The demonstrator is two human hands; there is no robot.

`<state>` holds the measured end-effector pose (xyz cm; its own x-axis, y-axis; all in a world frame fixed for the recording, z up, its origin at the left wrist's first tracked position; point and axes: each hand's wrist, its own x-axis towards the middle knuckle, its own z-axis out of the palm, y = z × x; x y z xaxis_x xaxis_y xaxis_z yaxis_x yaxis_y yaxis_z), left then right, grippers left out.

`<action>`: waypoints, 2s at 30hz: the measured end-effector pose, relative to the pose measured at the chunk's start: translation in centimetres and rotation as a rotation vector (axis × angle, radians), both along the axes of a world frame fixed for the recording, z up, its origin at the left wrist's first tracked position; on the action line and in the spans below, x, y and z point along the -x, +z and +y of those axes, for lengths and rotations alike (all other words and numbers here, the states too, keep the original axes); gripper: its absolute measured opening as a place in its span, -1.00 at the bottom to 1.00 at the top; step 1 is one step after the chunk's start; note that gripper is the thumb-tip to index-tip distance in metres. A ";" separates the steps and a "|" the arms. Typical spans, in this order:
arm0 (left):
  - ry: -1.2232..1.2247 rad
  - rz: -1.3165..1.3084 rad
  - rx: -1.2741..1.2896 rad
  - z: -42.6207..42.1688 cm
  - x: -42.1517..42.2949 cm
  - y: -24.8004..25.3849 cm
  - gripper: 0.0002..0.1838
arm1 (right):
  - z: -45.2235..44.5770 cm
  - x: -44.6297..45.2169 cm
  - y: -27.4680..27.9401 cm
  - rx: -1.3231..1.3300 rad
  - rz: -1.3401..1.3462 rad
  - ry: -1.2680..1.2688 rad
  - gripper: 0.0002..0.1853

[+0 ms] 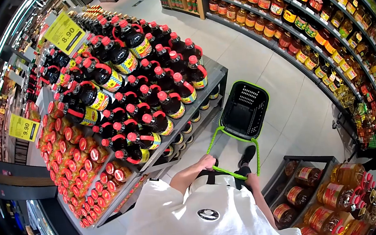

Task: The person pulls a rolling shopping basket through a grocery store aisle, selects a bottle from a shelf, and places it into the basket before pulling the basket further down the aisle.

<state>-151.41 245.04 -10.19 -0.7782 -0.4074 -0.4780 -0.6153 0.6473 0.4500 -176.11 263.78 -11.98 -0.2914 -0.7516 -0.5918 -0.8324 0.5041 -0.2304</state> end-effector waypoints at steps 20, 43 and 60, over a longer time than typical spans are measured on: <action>0.144 -0.198 0.017 -8.0 27.3 -0.3 -0.88 | -13.6 27.5 4.8 0.556 0.023 -0.325 -0.54; 0.492 -0.127 -0.117 -28.2 46.2 5.7 -0.66 | -44.8 50.7 5.9 0.450 -0.072 0.287 -0.67; 0.829 0.001 -0.130 -42.2 49.7 6.6 -0.61 | -69.2 53.8 7.9 0.395 -0.093 0.603 -0.66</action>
<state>-201.10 202.88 -3.55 -0.2514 -0.7893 -0.5602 -0.8686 -0.0714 0.4904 -229.89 194.62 -4.03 0.2795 -0.9282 -0.2455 -0.9075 -0.1718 -0.3834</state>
